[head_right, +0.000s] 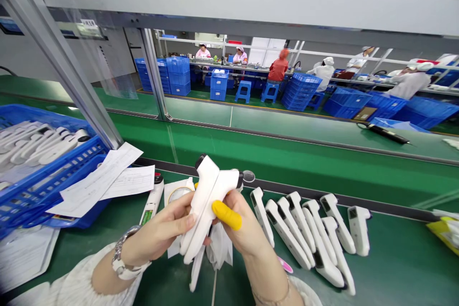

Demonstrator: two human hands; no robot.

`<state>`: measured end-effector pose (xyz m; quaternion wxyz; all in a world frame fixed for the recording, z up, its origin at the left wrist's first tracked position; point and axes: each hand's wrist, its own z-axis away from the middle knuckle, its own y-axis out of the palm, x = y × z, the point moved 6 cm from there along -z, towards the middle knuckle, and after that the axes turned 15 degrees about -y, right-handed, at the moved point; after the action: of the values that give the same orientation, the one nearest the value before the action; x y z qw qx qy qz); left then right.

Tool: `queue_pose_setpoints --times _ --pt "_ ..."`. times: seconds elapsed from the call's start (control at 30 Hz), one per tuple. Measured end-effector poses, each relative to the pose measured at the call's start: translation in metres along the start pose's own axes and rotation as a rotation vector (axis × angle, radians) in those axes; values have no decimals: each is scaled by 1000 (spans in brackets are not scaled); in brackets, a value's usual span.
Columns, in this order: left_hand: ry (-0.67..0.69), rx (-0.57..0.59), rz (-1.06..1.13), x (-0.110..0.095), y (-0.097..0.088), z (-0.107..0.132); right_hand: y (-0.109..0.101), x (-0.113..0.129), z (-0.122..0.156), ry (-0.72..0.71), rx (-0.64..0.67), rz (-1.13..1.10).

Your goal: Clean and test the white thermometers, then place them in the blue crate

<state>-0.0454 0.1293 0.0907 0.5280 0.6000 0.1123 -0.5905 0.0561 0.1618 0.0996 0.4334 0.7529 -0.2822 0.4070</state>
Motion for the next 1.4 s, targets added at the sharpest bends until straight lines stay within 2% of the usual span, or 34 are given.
queue_pose_setpoints --times 0.17,0.3,0.37,0.47,0.57,0.7,0.77,0.9,1.13,1.4 --pt "-49 -42 -3 1 0 -2 -5 0 -3 -50 -92 39" --pt "33 -182 21 -10 -11 1 -14 6 -4 -118 -196 -16" --pt "67 -202 104 -16 -18 3 -21 10 0 -135 -273 -52" --pt "76 -125 324 -20 -24 5 -31 17 9 -153 -361 -56" --pt "88 18 507 -22 -24 7 -34 20 15 -143 -335 -48" --pt "136 190 563 -24 -18 11 -38 20 19 -127 -337 -37" --pt "170 238 575 -24 -15 13 -39 19 21 -119 -349 -29" --pt "260 217 638 -27 -16 18 -42 17 23 -104 -397 -26" --pt "350 182 644 -33 -14 24 -36 18 14 -145 -355 -14" --pt "391 239 588 -35 -9 28 -46 10 18 -92 -352 -23"
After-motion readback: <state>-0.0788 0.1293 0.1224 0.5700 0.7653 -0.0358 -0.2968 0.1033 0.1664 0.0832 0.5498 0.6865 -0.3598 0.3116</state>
